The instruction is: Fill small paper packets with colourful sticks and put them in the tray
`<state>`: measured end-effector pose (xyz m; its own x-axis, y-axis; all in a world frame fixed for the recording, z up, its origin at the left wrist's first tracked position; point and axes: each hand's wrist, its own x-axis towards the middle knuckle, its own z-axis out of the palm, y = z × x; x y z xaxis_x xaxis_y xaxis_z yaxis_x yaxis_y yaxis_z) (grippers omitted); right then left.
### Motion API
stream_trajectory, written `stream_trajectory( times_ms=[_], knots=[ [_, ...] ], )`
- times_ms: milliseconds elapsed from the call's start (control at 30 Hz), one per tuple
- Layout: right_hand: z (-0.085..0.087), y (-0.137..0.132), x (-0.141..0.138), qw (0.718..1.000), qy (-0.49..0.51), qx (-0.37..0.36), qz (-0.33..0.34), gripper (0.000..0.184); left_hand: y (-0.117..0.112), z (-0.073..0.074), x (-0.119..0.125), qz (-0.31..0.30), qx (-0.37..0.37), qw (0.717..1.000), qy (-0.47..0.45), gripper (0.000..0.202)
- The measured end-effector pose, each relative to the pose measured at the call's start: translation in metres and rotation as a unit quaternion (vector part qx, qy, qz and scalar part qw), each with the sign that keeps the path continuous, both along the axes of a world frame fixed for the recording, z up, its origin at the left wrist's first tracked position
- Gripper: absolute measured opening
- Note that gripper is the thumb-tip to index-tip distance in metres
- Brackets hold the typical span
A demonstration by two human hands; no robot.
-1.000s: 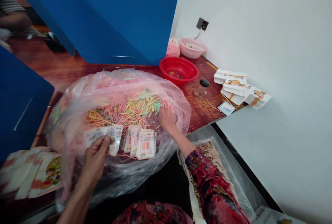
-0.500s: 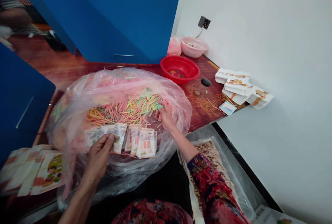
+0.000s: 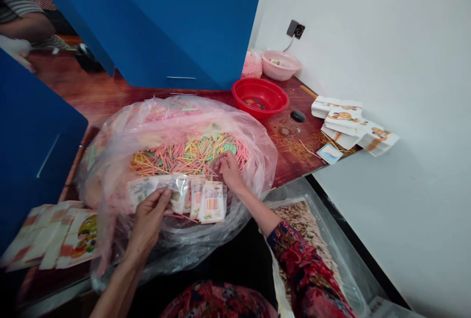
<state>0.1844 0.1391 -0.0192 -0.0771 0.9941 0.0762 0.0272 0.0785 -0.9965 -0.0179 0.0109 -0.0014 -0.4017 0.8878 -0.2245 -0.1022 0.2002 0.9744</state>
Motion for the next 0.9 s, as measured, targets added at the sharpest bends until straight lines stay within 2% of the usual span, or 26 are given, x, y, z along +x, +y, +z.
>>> stream_trajectory(
  times_ms=[67, 167, 267, 367, 467, 600, 733, 900],
  knots=[
    [0.013, -0.001, -0.01, 0.993, 0.099, -0.065, -0.014, 0.012, 0.001, -0.002, 0.001, -0.002, 0.001, 1.0, 0.005, 0.046],
    [0.039, -0.009, -0.027, 0.97, 0.21, -0.124, 0.028, 0.019, 0.001, -0.005, 0.003, -0.015, -0.003, 1.0, 0.013, 0.048],
    [0.065, -0.021, -0.044, 0.962, 0.242, -0.104, 0.068, 0.019, 0.001, -0.005, 0.005, -0.03, -0.002, 0.999, 0.016, 0.045],
    [0.08, -0.031, -0.059, 0.97, 0.225, -0.064, 0.069, 0.014, -0.001, -0.002, 0.006, -0.043, -0.002, 0.999, 0.017, 0.043],
    [0.083, -0.037, -0.066, 0.975, 0.208, -0.045, 0.07, 0.011, -0.002, 0.001, 0.006, -0.044, 0.0, 0.999, 0.017, 0.041],
    [0.079, -0.043, -0.068, 0.977, 0.2, -0.033, 0.066, 0.007, -0.003, 0.002, 0.007, -0.026, 0.001, 0.999, 0.021, 0.039],
    [0.075, -0.047, -0.068, 0.977, 0.2, -0.05, 0.06, 0.006, -0.003, 0.0, 0.006, -0.027, 0.006, 0.999, 0.021, 0.038],
    [0.067, -0.047, -0.07, 0.982, 0.184, -0.034, 0.005, 0.007, -0.004, -0.001, 0.006, -0.024, 0.005, 0.999, 0.035, 0.04]
  ],
)
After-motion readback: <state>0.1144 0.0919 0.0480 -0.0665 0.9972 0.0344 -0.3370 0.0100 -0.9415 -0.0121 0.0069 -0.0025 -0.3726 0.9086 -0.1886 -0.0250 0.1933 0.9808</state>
